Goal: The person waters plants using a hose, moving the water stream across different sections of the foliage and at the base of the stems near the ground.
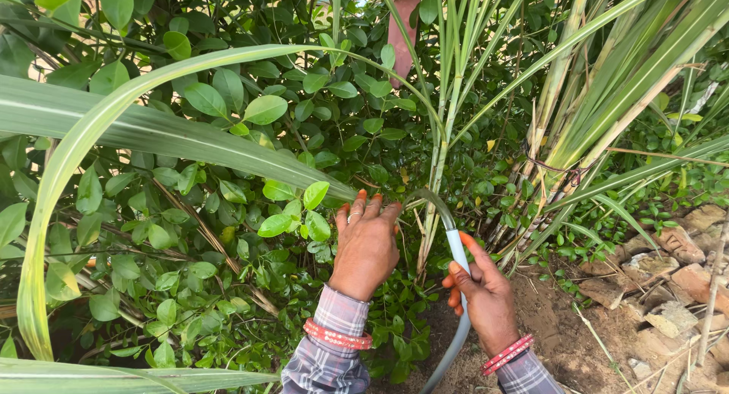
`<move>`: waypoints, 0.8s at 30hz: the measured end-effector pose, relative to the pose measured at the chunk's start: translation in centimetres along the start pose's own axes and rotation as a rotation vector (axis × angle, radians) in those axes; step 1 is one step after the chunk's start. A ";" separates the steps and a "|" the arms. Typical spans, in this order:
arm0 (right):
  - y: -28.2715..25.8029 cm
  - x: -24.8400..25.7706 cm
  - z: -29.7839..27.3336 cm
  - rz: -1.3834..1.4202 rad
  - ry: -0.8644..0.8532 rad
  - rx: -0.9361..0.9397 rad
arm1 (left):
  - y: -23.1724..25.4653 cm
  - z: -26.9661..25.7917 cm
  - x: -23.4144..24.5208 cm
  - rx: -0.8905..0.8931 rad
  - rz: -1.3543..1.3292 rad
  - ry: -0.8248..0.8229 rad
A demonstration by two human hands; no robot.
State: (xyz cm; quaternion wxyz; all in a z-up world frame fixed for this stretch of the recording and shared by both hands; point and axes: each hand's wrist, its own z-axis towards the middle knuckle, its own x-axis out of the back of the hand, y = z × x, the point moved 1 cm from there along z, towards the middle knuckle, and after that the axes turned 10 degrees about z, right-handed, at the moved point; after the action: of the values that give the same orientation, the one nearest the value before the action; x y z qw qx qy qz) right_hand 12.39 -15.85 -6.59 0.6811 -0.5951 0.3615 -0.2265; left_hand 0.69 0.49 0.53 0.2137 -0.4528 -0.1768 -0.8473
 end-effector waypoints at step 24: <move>-1.6 3.5 1.5 0.043 0.151 0.100 | 0.2 0.5 -0.7 0.060 0.138 -0.077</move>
State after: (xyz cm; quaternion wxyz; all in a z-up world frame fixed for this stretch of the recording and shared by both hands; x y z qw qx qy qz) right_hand 15.91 -17.80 -5.76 0.6853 -0.5338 0.4129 -0.2738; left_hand 1.48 0.73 0.20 0.2781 -0.4895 -0.1787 -0.8069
